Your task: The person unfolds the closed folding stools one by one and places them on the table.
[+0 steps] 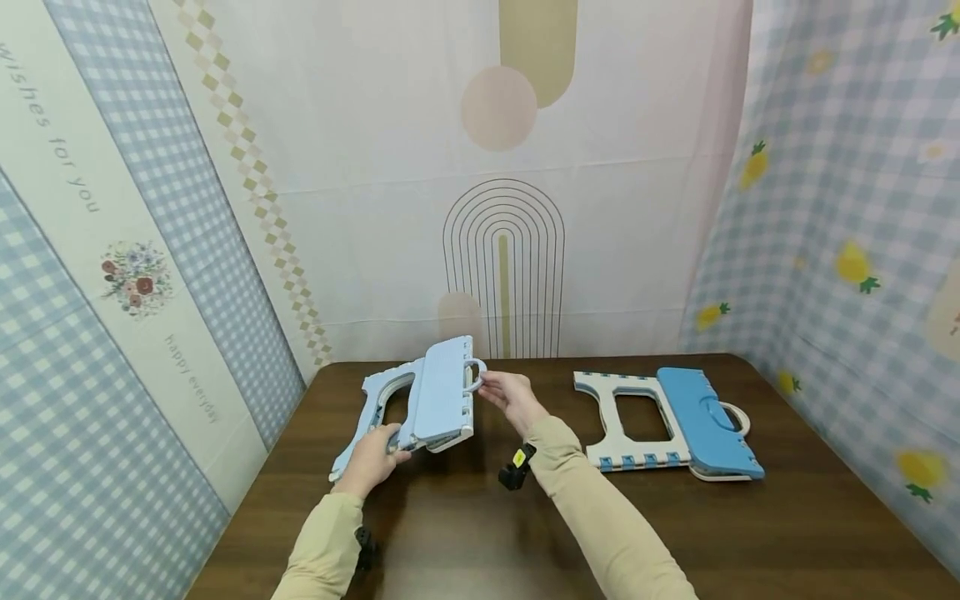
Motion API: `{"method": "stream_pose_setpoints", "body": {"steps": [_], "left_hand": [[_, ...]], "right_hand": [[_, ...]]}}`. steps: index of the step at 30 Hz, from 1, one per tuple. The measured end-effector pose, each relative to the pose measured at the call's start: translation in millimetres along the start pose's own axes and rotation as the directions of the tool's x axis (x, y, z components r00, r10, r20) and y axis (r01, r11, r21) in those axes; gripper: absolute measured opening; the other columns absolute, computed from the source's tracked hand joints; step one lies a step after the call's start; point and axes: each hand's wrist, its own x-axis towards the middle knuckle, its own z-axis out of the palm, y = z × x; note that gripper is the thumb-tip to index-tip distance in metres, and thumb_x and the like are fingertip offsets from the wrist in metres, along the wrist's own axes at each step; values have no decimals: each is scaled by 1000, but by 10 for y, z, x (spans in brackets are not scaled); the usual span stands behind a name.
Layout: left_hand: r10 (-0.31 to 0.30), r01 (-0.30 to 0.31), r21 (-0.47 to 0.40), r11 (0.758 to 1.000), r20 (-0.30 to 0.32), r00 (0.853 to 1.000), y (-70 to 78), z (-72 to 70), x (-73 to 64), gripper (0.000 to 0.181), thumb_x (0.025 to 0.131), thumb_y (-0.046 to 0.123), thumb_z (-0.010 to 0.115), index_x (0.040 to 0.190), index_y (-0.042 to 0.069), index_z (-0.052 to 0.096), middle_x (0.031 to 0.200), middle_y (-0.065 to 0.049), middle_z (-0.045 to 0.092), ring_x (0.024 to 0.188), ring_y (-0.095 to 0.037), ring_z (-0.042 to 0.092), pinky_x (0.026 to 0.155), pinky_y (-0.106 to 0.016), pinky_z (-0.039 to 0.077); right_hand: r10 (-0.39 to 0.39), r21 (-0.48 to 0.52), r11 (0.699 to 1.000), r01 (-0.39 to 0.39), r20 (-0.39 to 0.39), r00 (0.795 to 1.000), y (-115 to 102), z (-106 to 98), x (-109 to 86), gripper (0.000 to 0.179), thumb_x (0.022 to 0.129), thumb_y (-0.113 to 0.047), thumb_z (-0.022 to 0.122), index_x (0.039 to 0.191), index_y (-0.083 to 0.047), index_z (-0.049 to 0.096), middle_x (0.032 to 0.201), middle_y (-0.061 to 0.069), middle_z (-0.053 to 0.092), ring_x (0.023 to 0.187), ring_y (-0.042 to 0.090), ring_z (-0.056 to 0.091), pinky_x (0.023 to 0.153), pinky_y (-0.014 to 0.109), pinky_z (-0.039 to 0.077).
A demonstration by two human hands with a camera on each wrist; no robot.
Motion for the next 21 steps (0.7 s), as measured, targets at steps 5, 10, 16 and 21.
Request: {"method": "stream_pose_setpoints", "body": {"steps": [5, 10, 16, 21], "left_hand": [[-3, 2, -65, 998, -10, 1000, 21, -36, -8, 51, 81, 16, 77, 125, -6, 60, 119, -26, 65, 109, -42, 61, 93, -53, 48], [-12, 13, -159, 987, 8, 1000, 83, -76, -4, 52, 85, 18, 74, 129, -4, 58, 123, -26, 63, 111, -41, 61, 94, -54, 48], [-22, 25, -263, 964, 11, 1000, 221, -88, -33, 54, 87, 20, 72, 134, -3, 55, 125, -30, 61, 114, -42, 60, 96, -54, 48], [-31, 40, -383, 923, 30, 999, 289, -87, -48, 54, 89, 19, 70, 136, -1, 54, 124, -27, 63, 111, -38, 63, 90, -51, 53]], "right_hand": [[29, 79, 996, -33, 47, 998, -170, 73, -11, 10, 89, 3, 62, 91, 1, 72, 75, 4, 73, 67, 9, 68, 71, 19, 57], [41, 117, 992, -49, 69, 997, -329, 171, 38, 23, 90, 3, 62, 71, -9, 71, 69, 2, 72, 62, 9, 67, 63, 18, 55], [-49, 40, 998, 46, 96, 994, -523, 304, -75, 13, 89, 0, 65, 80, -7, 71, 72, 1, 73, 61, 8, 67, 61, 16, 55], [-82, 26, 996, 80, 116, 990, -649, 418, -180, 17, 90, 1, 64, 106, 4, 67, 71, 3, 72, 59, 8, 67, 60, 17, 55]]}}
